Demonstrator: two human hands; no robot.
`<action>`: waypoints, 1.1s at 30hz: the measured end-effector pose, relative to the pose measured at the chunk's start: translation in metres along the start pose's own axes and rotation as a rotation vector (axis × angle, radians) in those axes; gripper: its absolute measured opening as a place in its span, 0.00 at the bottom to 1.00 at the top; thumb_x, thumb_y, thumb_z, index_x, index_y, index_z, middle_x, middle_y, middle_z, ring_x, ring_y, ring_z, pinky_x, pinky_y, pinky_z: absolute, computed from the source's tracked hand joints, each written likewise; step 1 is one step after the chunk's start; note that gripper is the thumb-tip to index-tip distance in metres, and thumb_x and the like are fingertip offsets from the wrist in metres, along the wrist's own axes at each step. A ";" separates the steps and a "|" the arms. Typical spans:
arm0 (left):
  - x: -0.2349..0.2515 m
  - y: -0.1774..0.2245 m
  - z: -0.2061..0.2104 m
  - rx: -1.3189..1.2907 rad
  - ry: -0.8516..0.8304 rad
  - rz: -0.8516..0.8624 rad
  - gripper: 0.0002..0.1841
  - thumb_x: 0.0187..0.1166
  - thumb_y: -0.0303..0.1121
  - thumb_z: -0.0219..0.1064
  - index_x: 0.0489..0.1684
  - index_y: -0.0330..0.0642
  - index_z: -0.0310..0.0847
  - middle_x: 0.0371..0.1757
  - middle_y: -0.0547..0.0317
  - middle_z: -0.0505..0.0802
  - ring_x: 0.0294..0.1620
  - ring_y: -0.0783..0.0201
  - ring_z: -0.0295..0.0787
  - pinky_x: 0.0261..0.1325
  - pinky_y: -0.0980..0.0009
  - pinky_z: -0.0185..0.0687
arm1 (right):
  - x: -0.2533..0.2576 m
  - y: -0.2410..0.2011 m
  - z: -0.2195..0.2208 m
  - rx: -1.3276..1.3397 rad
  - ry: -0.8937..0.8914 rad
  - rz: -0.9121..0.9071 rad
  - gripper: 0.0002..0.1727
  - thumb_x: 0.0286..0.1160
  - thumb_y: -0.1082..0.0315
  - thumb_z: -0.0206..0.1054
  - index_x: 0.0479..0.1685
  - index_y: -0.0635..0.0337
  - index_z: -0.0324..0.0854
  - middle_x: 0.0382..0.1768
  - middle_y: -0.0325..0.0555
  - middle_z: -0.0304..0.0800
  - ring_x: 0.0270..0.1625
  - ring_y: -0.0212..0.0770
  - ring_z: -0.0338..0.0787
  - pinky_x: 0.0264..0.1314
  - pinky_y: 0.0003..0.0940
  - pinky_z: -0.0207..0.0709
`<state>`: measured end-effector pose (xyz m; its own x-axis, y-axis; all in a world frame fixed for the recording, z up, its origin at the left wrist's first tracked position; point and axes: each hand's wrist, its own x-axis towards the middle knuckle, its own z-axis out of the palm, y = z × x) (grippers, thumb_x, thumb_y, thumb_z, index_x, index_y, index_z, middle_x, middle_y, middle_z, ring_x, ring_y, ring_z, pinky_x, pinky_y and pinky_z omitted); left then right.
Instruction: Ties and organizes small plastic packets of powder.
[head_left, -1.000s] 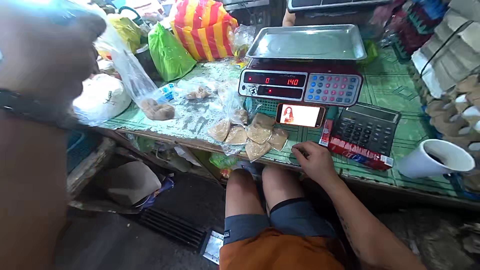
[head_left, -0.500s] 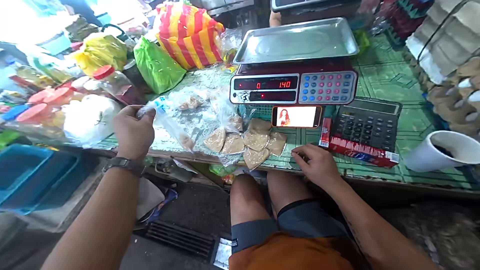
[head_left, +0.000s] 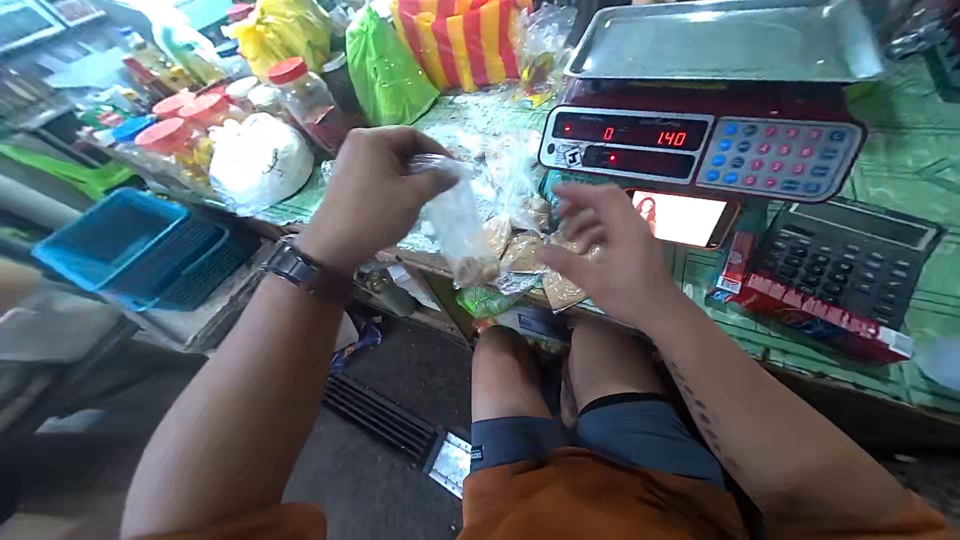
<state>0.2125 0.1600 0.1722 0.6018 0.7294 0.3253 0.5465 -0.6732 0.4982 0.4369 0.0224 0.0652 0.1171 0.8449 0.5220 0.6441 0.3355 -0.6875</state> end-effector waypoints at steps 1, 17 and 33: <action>-0.007 0.006 0.004 -0.074 -0.012 0.020 0.07 0.77 0.35 0.74 0.49 0.49 0.89 0.36 0.68 0.93 0.23 0.78 0.80 0.29 0.75 0.78 | 0.016 -0.014 0.012 0.021 -0.090 0.031 0.44 0.68 0.46 0.79 0.83 0.57 0.69 0.63 0.52 0.84 0.48 0.43 0.89 0.44 0.42 0.87; -0.143 -0.052 0.152 -0.615 0.305 -0.165 0.05 0.79 0.29 0.67 0.37 0.37 0.86 0.27 0.65 0.95 0.25 0.70 0.93 0.33 0.70 0.93 | 0.058 -0.051 0.079 0.375 -0.496 -0.025 0.12 0.80 0.62 0.71 0.46 0.63 0.90 0.41 0.50 0.91 0.46 0.44 0.89 0.52 0.48 0.83; -0.210 -0.058 0.219 -1.052 -0.944 -0.154 0.19 0.88 0.45 0.62 0.40 0.39 0.92 0.36 0.59 0.98 0.35 0.70 0.96 0.45 0.68 0.94 | -0.124 0.028 -0.049 0.136 0.002 0.098 0.39 0.64 0.40 0.79 0.75 0.47 0.77 0.74 0.47 0.79 0.77 0.42 0.78 0.75 0.44 0.78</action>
<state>0.1821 0.0196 -0.1013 0.9620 0.1502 -0.2280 0.2124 0.1127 0.9707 0.4778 -0.0934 0.0065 0.1755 0.8755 0.4502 0.5217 0.3051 -0.7967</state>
